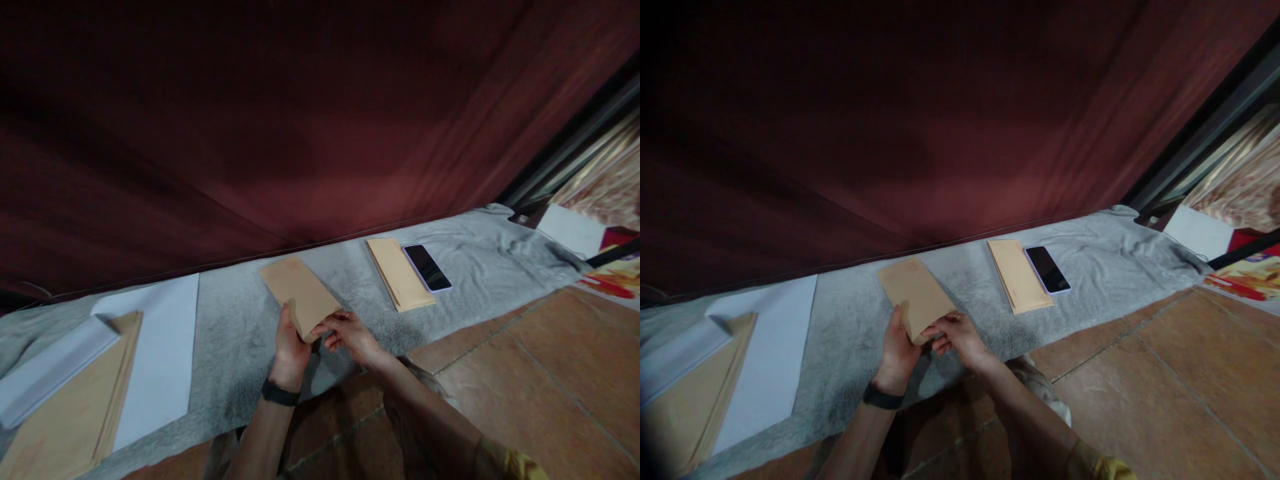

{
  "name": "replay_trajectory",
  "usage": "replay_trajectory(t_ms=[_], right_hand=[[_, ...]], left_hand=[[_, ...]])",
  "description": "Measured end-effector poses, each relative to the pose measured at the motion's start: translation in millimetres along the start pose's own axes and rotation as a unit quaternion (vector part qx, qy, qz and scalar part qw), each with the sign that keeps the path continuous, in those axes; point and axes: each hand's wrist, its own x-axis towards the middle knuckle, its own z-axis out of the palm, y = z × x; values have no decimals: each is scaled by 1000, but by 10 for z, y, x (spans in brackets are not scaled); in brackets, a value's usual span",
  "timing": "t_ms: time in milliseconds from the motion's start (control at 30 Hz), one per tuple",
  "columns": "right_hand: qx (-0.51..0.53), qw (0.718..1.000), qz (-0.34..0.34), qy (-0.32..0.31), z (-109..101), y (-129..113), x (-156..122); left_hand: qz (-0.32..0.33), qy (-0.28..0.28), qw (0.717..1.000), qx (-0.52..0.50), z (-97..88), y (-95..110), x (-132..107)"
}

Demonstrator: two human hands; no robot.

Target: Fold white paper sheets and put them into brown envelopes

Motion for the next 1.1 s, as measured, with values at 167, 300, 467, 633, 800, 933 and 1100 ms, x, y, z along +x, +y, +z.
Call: replay_trajectory(t_ms=[167,300,467,633,800,933,1100], right_hand=[[20,1000,-10,15,-59,62,67],[28,999,-35,0,-81,106,112],[29,998,-49,-3,-47,104,120],[6,997,-57,-43,-73,37,57],[-115,987,-109,16,-260,-42,74],[-204,947,-215,125,-383,-85,133],[-225,944,-215,107,-325,24,186]], left_hand=[[-22,46,996,74,37,-57,-120],[-70,23,986,151,-29,-30,-249],[-119,15,977,175,-97,-18,-242],[-122,36,979,158,-89,80,-247],[-76,49,976,197,-162,197,-315],[-62,60,973,215,-253,239,-337],[-90,36,966,239,-309,240,-401]])
